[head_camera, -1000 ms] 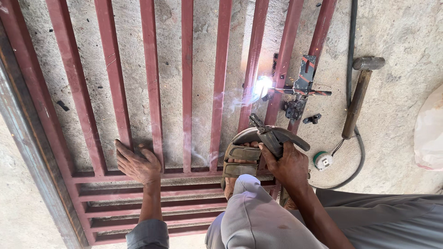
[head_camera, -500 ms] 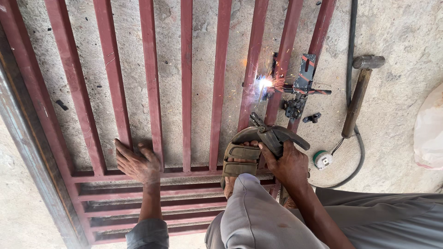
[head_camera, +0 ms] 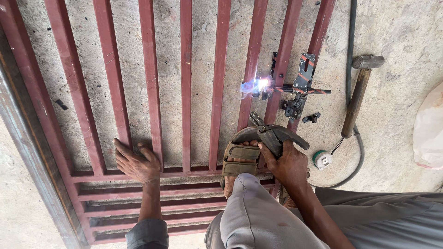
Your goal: The person welds a metal latch onto a red metal gate using a welding torch, then smooths the welds with an angle grinder. The person handles the latch, welding torch, and angle grinder during the task.
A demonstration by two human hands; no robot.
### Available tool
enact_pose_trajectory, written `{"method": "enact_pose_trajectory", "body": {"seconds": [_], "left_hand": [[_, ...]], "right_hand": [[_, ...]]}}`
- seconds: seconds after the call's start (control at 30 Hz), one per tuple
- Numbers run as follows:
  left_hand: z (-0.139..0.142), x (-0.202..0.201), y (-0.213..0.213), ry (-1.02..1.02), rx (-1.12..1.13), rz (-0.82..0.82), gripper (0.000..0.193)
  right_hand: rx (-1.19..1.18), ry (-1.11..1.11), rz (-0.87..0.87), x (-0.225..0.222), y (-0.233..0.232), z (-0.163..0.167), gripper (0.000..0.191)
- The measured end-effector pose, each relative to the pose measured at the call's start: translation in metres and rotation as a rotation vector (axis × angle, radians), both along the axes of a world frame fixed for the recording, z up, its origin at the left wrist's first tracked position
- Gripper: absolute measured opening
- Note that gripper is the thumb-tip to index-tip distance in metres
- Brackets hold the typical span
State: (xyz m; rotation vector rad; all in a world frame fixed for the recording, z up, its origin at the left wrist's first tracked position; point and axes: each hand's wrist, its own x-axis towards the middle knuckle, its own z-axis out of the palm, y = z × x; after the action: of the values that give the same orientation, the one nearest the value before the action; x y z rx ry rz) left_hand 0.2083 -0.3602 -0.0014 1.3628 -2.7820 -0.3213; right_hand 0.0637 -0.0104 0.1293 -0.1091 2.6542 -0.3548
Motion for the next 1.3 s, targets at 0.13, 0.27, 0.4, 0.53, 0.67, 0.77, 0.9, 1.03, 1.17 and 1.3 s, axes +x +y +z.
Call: {"method": "enact_pose_trajectory", "body": {"seconds": [0.13,0.27,0.4,0.53,0.67,0.77,0.9,1.03,1.17,1.3], "left_hand": [[-0.001,-0.001,-0.001,-0.007,0.026,0.023,0.076],[-0.002,0.000,-0.001,-0.021,0.031,0.024,0.077],[-0.001,0.000,-0.002,-0.010,0.013,-0.005,0.077],[0.003,-0.001,-0.001,-0.012,-0.043,-0.026,0.074],[0.006,-0.007,0.003,0.025,-0.015,-0.049,0.079],[0.006,-0.013,0.009,-0.030,-0.008,0.038,0.080],[0.004,-0.020,0.020,-0.027,-0.061,-0.011,0.086],[0.006,-0.026,0.030,-0.056,-0.067,0.010,0.090],[0.009,-0.032,0.038,-0.087,-0.027,0.044,0.096],[0.011,-0.040,0.043,-0.075,-0.028,0.054,0.100]], "right_hand": [[-0.029,0.001,0.038,-0.001,-0.002,0.001,0.055],[-0.019,-0.022,-0.001,-0.003,-0.003,0.004,0.055],[-0.021,-0.075,-0.057,-0.001,-0.003,0.003,0.057],[-0.024,-0.115,-0.106,-0.004,0.001,0.001,0.061],[-0.298,-0.048,-0.402,-0.021,0.023,0.008,0.058],[-0.753,-0.048,-0.720,-0.036,0.048,0.016,0.053],[-0.810,-0.202,-1.038,-0.042,0.067,0.010,0.056],[-0.790,-0.284,-1.032,-0.038,0.074,-0.008,0.056],[-0.845,-0.336,-1.061,-0.036,0.082,-0.018,0.056],[-0.861,-0.370,-1.046,-0.038,0.087,-0.021,0.056]]}}
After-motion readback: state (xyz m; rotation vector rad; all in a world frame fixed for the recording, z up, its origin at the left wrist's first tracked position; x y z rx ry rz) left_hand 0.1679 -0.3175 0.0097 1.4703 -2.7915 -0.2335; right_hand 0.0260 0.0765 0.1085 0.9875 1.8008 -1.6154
